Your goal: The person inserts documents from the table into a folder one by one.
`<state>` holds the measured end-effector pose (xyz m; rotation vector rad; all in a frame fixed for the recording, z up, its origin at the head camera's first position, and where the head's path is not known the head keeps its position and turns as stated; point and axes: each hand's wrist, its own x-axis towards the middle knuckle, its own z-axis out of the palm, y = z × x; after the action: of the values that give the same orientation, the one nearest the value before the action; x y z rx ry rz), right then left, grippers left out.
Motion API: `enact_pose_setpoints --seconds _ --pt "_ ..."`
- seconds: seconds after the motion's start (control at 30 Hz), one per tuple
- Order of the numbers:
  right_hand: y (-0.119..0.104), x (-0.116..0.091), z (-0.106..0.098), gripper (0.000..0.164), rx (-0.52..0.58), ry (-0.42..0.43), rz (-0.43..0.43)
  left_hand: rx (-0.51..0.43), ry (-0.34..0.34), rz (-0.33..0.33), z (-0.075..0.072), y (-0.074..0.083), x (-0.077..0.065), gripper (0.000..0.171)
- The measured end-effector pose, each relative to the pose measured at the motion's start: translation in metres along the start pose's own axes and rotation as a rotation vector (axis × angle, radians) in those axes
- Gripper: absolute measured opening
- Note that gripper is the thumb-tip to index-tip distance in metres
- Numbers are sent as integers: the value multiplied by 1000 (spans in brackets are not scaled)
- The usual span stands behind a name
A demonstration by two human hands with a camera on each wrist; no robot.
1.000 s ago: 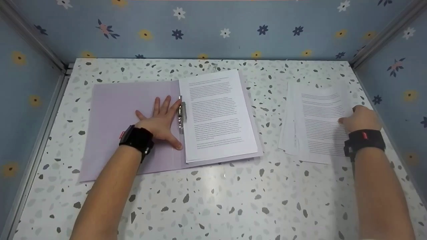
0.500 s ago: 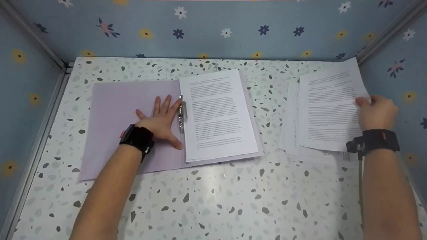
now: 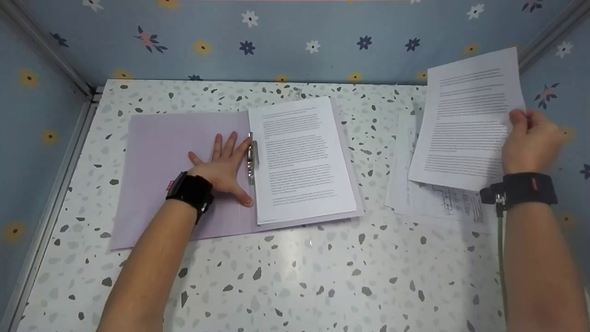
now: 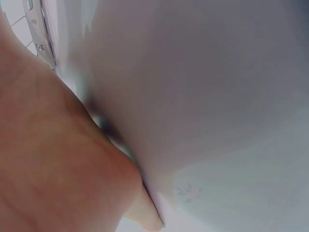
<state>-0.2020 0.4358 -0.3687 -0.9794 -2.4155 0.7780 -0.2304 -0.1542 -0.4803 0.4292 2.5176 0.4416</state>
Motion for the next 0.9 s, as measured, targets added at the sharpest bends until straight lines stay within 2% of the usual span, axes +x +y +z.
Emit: enact_pose_setpoints --seconds 0.17,0.23,0.3,0.37,0.47,0.53,0.67,0.9 --pt "-19 -8 -2 43 49 83 -47 -2 -2 2 0 -1 0 159" --pt "-24 -12 -2 40 112 117 -76 -4 -1 4 0 -1 0 159" --pt "-28 -15 -3 34 226 125 -92 -4 0 3 0 -1 0 159" --pt "-32 -17 -4 28 339 112 -104 -2 0 3 0 -1 0 158" --pt "-35 -18 -5 25 488 44 -98 2 0 -1 0 0 0 158" --pt "-37 -19 -5 26 531 -7 -101 4 0 -2 0 0 0 157" --pt "-44 -27 0 30 528 -100 -137 3 3 2 0 0 0 157" --pt "-68 -57 16 37 331 -156 -322 5 2 -2 -1 1 -1 157"
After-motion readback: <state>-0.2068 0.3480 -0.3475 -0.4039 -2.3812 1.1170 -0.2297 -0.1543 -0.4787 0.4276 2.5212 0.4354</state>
